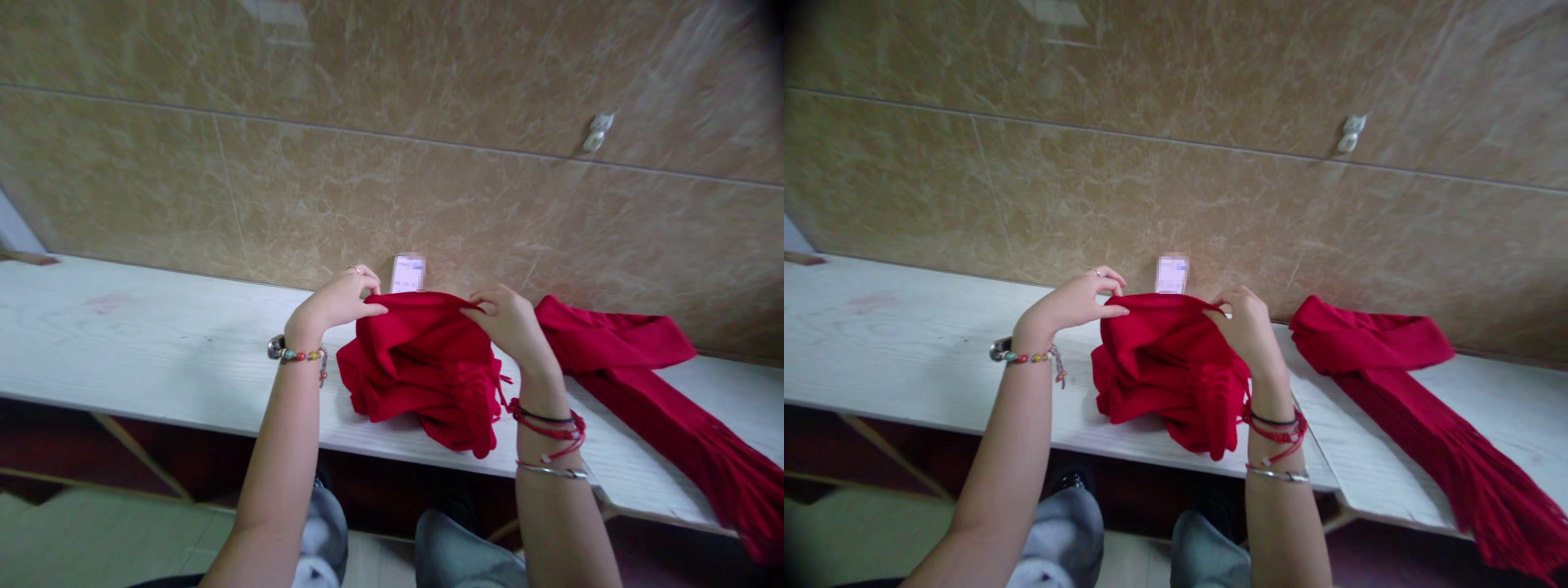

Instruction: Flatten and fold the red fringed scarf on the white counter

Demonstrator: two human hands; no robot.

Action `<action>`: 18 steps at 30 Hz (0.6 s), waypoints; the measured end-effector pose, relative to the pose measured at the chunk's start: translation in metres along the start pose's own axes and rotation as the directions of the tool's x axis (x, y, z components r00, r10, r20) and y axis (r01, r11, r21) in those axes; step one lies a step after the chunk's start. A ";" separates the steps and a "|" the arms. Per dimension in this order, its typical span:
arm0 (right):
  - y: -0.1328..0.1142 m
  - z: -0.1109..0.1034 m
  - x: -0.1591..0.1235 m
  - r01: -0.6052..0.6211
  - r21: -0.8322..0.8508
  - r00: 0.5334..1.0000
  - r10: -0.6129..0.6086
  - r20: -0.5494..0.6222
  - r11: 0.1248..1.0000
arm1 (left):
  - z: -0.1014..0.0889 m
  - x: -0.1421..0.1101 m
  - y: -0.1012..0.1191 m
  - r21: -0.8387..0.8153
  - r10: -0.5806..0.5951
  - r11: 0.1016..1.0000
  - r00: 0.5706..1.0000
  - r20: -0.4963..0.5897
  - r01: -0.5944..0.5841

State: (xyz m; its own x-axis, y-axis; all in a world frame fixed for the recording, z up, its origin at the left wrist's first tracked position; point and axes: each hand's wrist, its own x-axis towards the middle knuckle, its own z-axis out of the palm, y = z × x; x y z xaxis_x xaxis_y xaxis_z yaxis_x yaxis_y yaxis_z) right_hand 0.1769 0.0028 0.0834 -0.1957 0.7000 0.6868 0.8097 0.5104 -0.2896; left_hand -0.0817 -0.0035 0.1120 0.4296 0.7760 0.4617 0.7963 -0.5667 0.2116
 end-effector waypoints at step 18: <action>-0.016 -0.003 0.003 -0.004 -0.004 0.993 0.003 -0.115 1.000 | 0.007 0.004 0.008 -0.051 0.055 0.997 0.995 0.080 -0.051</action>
State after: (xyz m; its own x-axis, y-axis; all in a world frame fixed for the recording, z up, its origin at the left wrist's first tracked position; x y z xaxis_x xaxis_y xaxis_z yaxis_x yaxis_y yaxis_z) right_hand 0.1653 -0.0043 0.0921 -0.1282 0.6397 0.7579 0.8126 0.5058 -0.2894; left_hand -0.0709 -0.0029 0.1090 0.5052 0.7636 0.4020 0.7507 -0.6187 0.2318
